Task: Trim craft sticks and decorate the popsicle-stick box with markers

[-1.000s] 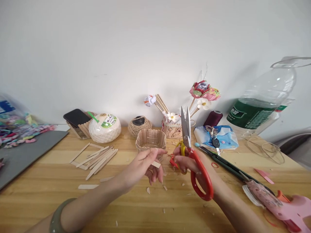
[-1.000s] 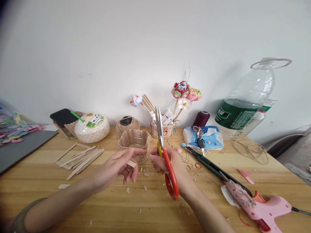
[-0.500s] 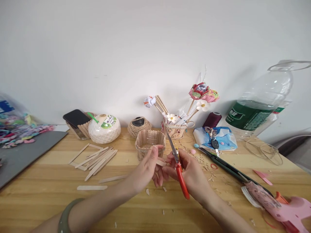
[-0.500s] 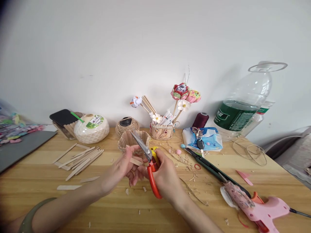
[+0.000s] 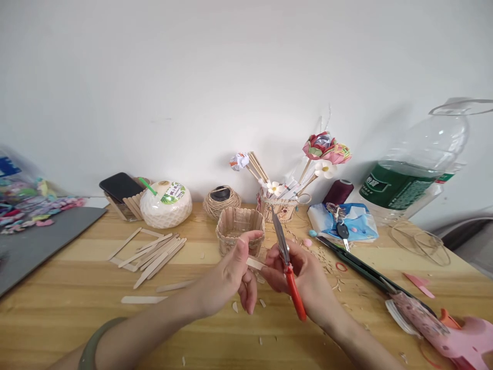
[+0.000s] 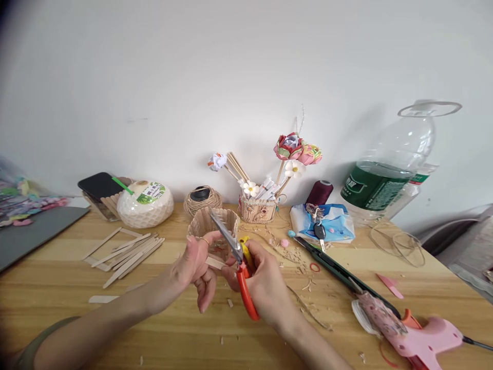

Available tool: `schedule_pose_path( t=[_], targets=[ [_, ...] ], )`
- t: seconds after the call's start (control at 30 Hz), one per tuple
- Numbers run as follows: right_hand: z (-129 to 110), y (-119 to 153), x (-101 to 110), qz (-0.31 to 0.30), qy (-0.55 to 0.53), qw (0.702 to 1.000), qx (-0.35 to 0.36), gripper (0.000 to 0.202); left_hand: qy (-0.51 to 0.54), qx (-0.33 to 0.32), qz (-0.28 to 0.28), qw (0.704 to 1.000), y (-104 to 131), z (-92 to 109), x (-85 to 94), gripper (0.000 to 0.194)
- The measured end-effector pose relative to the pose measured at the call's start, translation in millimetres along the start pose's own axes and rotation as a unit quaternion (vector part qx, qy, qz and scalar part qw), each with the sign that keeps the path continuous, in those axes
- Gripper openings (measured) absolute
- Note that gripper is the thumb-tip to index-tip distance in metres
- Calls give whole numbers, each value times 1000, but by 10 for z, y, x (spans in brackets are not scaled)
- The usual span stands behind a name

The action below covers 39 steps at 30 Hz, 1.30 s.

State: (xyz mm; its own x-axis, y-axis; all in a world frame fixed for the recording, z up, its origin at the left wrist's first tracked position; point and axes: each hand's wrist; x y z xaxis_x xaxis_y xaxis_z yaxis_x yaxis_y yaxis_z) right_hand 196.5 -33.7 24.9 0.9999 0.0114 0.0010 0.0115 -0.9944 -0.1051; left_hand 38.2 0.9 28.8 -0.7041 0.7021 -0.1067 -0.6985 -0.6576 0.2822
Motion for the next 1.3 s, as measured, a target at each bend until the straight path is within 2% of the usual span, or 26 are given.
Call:
schedule_pose_path(
  t=[0.13,0.23,0.47,0.6,0.77,0.9,0.97,1.03,1.13,1.23,1.3],
  targets=[
    [-78,-1,-20,-13,-25,1000,-8,32,23,20,-10,999,11,95,4,83],
    [-92,-20,0,8,-17,1000,4,29,47,43,-11,998,-3,161,8,77],
    [2,-51,53,85,-1,996,15,30,208,89,47,973,-24,223,-45,36],
    [22,-31,73,134,3,990,38,33,312,67,51,946,-3,252,-57,18],
    [95,42,19,89,54,990,93,26,423,63,19,904,11,282,-118,26],
    [120,96,-73,28,60,994,91,20,443,68,5,894,3,239,-218,37],
    [110,108,-105,20,61,994,90,18,441,57,-3,896,6,208,-260,39],
    [91,107,-117,38,69,993,89,18,423,38,-25,905,20,181,-285,39],
    [50,89,-97,75,66,992,77,24,354,32,-50,933,43,147,-286,31],
    [10,75,-56,97,30,993,52,31,248,11,14,969,33,113,-251,24],
    [-9,74,-35,102,6,994,38,34,189,-10,68,980,4,94,-222,26]
  ],
)
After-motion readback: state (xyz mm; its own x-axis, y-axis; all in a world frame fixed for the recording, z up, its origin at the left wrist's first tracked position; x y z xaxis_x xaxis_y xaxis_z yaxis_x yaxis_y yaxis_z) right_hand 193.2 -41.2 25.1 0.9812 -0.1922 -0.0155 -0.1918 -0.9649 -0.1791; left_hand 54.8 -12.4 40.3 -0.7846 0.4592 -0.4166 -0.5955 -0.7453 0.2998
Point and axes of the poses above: each hand's wrist, its own y-axis away from the middle knuckle, its own x-axis out of the back of the hand, z = x × y, and after that the axes turned 9 degrees about x, right-handed
